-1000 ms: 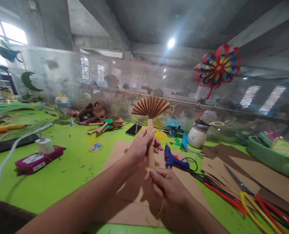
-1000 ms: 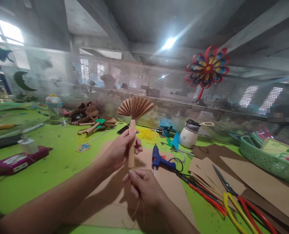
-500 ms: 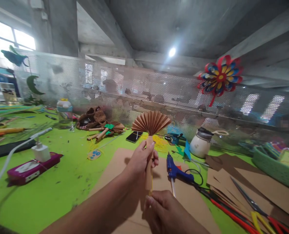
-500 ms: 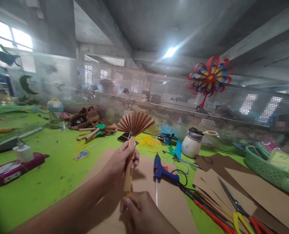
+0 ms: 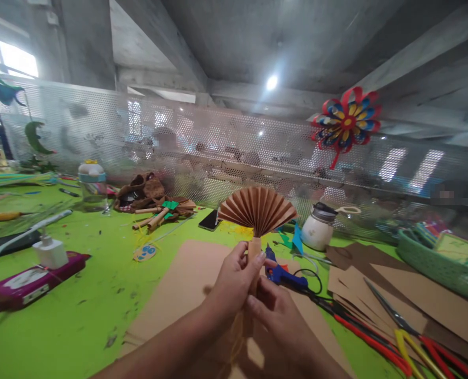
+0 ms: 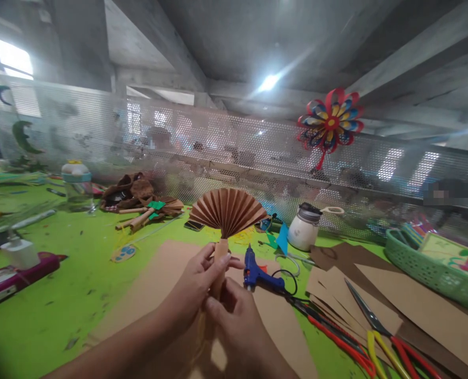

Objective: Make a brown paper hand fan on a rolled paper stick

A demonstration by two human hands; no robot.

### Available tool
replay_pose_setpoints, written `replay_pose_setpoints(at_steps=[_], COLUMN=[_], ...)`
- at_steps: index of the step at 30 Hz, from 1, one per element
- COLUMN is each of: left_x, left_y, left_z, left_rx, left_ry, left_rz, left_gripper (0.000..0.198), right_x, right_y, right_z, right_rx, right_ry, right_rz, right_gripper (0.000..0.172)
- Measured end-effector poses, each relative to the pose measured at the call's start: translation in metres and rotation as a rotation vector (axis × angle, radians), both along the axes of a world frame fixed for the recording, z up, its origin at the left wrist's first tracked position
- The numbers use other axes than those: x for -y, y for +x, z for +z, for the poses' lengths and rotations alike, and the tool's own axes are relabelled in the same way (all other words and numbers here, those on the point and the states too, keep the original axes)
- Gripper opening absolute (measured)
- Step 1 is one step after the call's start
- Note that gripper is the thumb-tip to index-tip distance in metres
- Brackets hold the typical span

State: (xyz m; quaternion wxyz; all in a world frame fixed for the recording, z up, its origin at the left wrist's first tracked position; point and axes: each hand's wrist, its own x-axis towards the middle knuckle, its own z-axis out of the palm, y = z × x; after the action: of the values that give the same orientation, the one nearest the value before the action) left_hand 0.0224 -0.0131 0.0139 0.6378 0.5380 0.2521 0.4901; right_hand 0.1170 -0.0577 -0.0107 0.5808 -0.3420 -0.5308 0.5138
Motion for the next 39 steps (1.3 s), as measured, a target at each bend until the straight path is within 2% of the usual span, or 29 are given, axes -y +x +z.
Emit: replay_pose_setpoints(at_steps=[3, 6, 9, 12, 17, 22, 28, 34, 36, 39], left_x=[0.001, -0.004, -0.016, -0.027, -0.031, -0.031, -0.032, -0.028, -0.026, -0.021], left_y=[-0.004, -0.010, -0.015, -0.019, -0.018, -0.017, -0.019, -0.017, -0.015, -0.010], left_z=[0.003, 0.007, 0.009, 0.008, 0.006, 0.006, 0.009, 0.010, 0.009, 0.006], left_rx=[0.026, 0.135, 0.280, 0.276, 0.259, 0.255, 0.177, 0.127, 0.149, 0.291], left_ry=[-0.044, -0.108, -0.065, -0.004, 0.010, 0.024, 0.054, 0.110, 0.120, 0.133], left_rz=[-0.038, -0.061, 0.045, 0.200, 0.255, 0.298, 0.288, 0.242, 0.237, 0.200], left_gripper=[0.027, 0.030, 0.026, 0.023, 0.025, 0.025, 0.025, 0.023, 0.020, 0.015], right_x=[0.003, 0.003, 0.001, 0.000, 0.000, 0.001, 0.002, 0.005, 0.006, 0.008], right_y=[-0.004, -0.002, -0.002, -0.002, 0.001, 0.001, -0.003, -0.004, -0.005, -0.008], right_z=[-0.004, -0.013, -0.026, -0.032, -0.029, -0.034, -0.030, -0.021, -0.019, -0.017], right_rx=[-0.009, -0.010, -0.038, -0.002, -0.022, -0.114, -0.178, -0.259, -0.305, -0.353], right_ry=[-0.019, -0.107, -0.188, -0.187, -0.162, -0.135, -0.163, -0.178, -0.182, -0.184], right_rz=[0.031, 0.040, 0.078, 0.129, 0.111, 0.130, 0.055, 0.059, 0.069, 0.084], right_gripper=[0.029, 0.031, 0.035, 0.036, 0.032, 0.030, 0.033, 0.031, 0.029, 0.028])
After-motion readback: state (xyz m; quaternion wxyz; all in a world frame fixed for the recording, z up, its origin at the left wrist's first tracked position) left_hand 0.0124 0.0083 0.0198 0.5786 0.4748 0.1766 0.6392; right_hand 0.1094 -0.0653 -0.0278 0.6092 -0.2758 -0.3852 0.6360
